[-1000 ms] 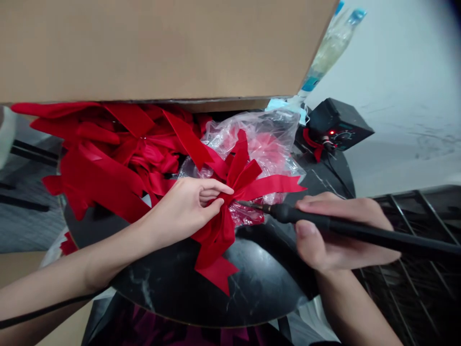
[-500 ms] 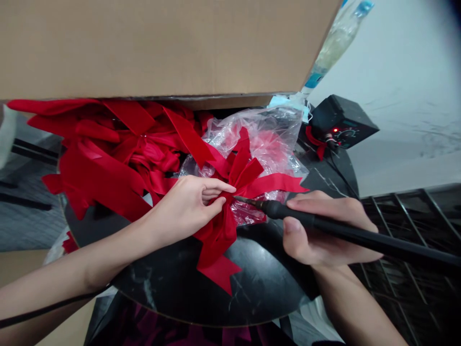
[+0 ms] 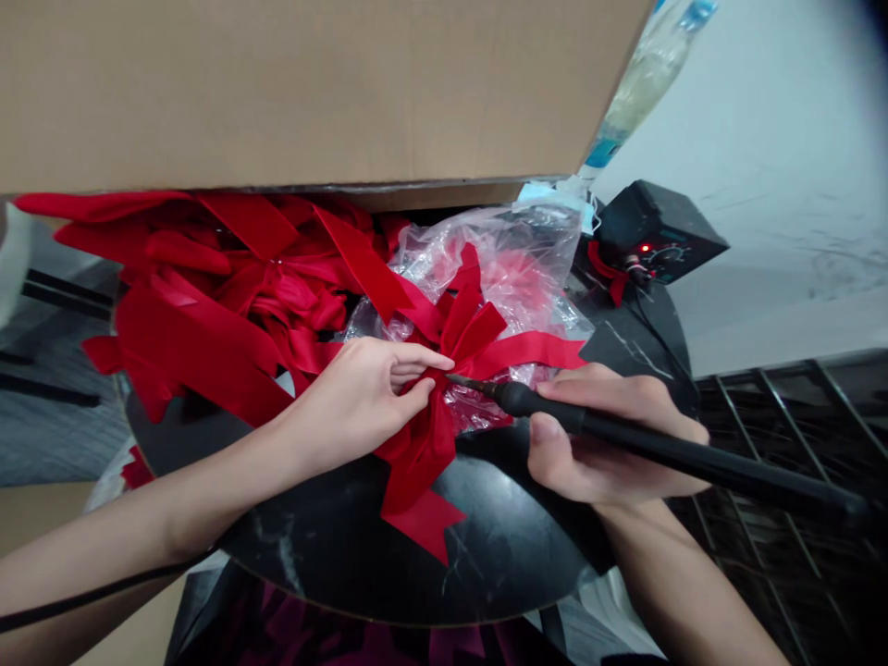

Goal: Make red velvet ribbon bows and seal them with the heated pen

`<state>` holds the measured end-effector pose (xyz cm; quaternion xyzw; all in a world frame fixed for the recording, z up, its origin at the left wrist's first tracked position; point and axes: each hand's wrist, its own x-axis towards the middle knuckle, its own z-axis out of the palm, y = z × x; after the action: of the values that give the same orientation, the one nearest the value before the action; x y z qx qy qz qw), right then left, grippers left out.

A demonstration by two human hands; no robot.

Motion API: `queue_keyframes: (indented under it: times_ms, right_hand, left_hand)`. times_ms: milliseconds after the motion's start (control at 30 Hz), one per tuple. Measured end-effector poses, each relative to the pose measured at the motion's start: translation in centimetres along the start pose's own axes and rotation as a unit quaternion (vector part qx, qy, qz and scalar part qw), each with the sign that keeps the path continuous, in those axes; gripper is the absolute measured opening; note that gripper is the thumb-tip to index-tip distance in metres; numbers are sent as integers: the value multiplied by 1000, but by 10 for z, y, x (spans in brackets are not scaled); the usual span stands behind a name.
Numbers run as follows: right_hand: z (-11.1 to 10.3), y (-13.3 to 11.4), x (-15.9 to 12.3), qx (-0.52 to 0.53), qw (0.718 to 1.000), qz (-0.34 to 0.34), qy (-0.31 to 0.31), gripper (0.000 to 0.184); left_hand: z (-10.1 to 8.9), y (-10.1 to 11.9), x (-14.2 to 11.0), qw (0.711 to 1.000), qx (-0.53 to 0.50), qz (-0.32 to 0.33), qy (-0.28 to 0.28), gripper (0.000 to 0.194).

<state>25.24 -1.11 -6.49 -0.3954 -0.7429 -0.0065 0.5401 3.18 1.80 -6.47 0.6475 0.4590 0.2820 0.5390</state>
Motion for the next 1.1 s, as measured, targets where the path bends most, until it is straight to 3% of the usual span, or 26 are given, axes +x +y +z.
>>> queue_keyframes:
  times_ms: [333,633,767,1100]
  right_hand:
    - [2,-7,1,-5,999,4,-44,25]
    - [1,-16,-4,-16,999,-4,44,25]
    - [8,-25,-2,6,998,48,27,21]
    - [8,-25,-4,-1,998,55,21,14]
  left_hand:
    - [0,-2,-1,1000,14,4,-1,29]
    - [0,-1,0,1000,-2,1,-1,29]
    - [0,-3,1,1000,7,10,0,30]
    - [1,-1,0,1000,14,8,6,31]
